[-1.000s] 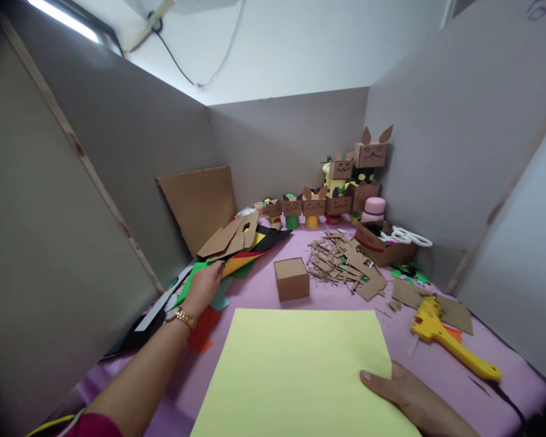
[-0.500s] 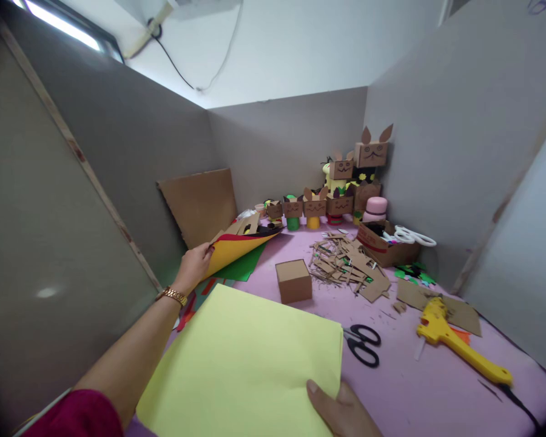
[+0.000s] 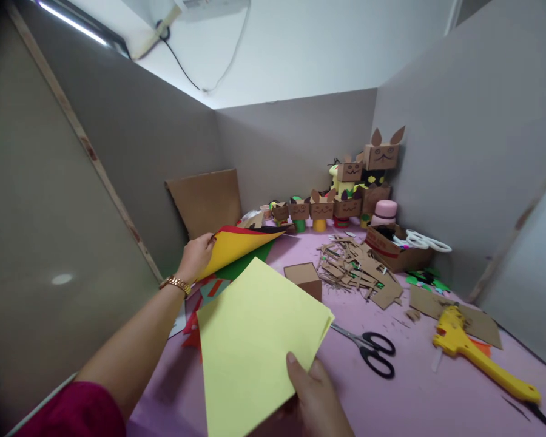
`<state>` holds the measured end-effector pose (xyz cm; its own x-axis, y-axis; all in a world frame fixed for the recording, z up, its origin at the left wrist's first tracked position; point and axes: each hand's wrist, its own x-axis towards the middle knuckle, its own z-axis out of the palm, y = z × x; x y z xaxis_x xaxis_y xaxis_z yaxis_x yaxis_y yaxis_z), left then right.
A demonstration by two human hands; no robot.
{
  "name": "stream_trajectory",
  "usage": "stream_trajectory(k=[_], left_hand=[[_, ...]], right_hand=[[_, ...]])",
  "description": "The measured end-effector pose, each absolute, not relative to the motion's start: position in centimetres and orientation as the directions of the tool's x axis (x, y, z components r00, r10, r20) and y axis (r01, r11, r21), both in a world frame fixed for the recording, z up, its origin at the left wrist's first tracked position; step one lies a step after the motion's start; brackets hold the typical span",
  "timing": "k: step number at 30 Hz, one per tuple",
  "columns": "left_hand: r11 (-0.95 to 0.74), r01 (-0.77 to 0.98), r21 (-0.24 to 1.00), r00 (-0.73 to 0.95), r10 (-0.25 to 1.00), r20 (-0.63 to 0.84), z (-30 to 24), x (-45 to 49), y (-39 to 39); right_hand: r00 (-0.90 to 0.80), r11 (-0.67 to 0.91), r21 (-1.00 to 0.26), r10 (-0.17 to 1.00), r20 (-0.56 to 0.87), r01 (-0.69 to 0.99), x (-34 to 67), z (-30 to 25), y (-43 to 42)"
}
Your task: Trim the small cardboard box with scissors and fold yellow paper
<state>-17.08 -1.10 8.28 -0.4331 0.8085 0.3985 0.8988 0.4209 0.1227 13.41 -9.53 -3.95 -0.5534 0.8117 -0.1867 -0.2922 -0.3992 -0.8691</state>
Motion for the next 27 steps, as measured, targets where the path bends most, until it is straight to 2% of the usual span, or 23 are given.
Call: stream_trajectory(k=[8,11,14,21,27], left_hand=[[0.423,0.9,0.106,-0.425,0.799,0.426,7.7,-16.9,-1.3],[0.421,0.901,0.104,-0.422,0.796,0.434,7.1,-16.5,-1.4],[0.413,0.905,0.1,-0.412,0.798,0.439,6.8,-16.0,-1.5],[0.39,0.916,0.092,-0.39,0.812,0.434,5.4,-14.5,-2.5],[0.346,0.934,0.089,-0.352,0.853,0.385,2.5,-13.2,-3.7]], right_hand=[[-0.376,-0.426,-0.709,0.895,-0.24,-0.562,5.6,-1.1,-7.9],[-0.344,-0.501,-0.666,0.865,-0.365,-0.553,2.5,-1.3,-6.6],[-0.354,-0.555,-0.644,0.832,-0.427,-0.527,-0.6,-1.5,-5.1],[-0.425,-0.623,-0.583,0.782,-0.456,-0.521,-6.6,-1.4,-1.3],[-0.479,-0.661,-0.591,0.747,-0.461,-0.461,-6.2,-2.8,-0.9]])
